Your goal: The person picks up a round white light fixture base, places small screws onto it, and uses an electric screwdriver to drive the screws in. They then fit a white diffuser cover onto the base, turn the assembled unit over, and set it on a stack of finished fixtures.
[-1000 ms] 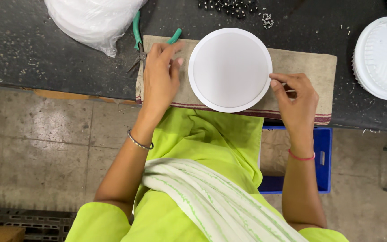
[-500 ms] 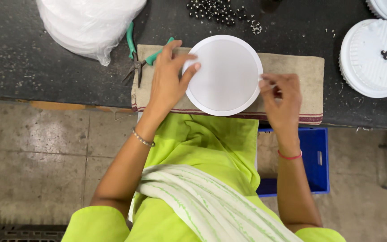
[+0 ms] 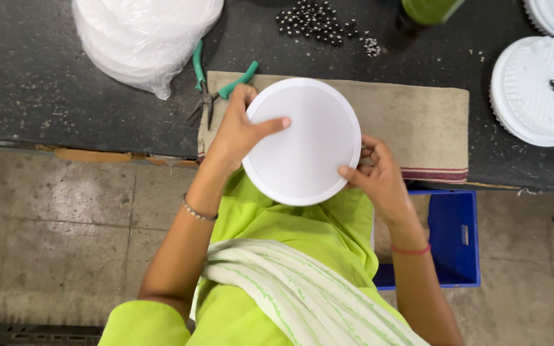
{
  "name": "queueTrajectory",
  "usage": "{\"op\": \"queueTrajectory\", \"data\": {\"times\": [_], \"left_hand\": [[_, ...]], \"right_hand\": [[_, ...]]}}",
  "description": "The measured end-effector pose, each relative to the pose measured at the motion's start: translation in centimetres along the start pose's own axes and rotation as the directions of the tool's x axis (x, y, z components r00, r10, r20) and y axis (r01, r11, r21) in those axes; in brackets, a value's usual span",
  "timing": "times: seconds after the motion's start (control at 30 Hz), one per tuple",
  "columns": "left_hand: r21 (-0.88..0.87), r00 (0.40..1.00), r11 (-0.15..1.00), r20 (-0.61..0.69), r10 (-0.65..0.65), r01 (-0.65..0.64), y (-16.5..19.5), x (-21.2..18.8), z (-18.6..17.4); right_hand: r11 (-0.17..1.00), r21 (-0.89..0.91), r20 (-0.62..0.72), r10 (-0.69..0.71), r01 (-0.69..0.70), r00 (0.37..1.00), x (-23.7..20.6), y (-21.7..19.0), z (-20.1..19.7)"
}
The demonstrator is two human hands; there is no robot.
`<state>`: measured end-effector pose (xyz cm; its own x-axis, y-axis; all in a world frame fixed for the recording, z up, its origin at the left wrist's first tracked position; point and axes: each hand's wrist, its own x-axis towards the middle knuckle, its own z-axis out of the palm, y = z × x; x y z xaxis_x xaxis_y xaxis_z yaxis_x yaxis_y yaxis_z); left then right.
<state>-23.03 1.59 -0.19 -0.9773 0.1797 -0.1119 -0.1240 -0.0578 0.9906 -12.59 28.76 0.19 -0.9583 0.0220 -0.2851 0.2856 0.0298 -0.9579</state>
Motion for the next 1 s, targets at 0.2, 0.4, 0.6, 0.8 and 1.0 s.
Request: {"op": "queueTrajectory", "data": {"times": [0.2,0.4,0.6,0.8,1.0], "left_hand": [[0.029,0.995,0.995,0.017,0.094,-0.095,5.8,-5.9,-1.4],[0.29,0.842,0.791,0.226,0.49,-0.538,9.4,-8.1,-0.2],[0.311,0.766,0.704,0.341,0.545,-0.639,8.5,-6.4,0.2],[0.306,0.684,0.613,0.372,0.627,-0.728,7.2,-6.0,0.0],[0.3,0.693,0.626,0.361,0.624,-0.72,7.2,-6.4,-0.5]], "right_hand": [[0.872,-0.38,0.017,-0.326,0.308,0.945,-1.2,-3.8,2.7],[0.5,-0.524,0.038,-0.795,0.689,0.606,-3.3,-9.1,4.5],[0.659,-0.35,0.114,-0.675,0.665,0.729,-2.4,-10.2,5.0],[0.545,-0.419,0.167,-0.739,0.726,0.652,-1.7,-8.8,5.6],[0.463,-0.475,0.206,-0.768,0.748,0.607,-1.7,-9.1,6.1]]}}
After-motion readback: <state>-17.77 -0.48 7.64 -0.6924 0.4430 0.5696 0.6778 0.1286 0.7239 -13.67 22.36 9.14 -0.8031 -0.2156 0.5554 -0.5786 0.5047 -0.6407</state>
